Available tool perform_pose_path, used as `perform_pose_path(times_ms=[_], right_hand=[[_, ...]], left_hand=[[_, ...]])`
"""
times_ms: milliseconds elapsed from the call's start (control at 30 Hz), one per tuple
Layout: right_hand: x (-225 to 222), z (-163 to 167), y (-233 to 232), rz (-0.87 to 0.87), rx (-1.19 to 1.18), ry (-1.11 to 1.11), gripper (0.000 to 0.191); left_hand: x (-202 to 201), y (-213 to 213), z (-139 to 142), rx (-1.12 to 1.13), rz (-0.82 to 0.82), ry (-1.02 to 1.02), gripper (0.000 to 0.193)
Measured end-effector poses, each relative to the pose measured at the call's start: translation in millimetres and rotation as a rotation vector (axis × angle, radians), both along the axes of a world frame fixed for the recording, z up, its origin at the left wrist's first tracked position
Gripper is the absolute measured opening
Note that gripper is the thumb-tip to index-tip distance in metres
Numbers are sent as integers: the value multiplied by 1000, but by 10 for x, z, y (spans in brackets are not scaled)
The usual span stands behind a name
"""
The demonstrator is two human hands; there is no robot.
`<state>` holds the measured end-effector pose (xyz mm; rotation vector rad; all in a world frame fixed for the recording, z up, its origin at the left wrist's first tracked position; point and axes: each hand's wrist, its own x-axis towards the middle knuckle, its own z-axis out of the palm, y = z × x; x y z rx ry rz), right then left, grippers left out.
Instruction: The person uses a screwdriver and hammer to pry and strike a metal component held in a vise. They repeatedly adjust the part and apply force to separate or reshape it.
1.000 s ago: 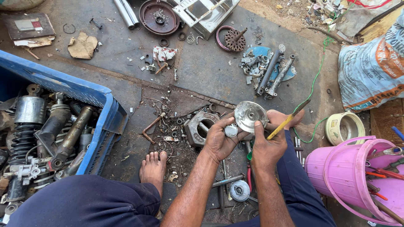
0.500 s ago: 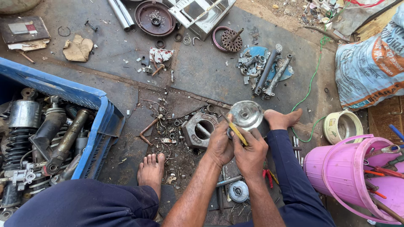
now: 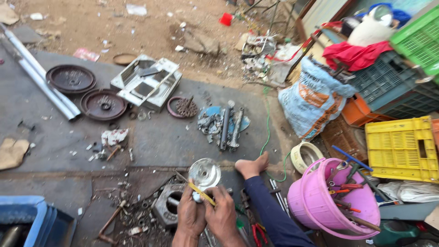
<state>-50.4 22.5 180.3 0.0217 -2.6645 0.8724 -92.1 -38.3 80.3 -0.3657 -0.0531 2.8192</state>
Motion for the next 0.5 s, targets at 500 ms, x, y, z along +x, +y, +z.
perform_pose_path(times_ms=[500], right_hand=[[483,465,973,15,-1698,-184,18]], left_hand=[[-8,151,596,-149,-11,-106,49]])
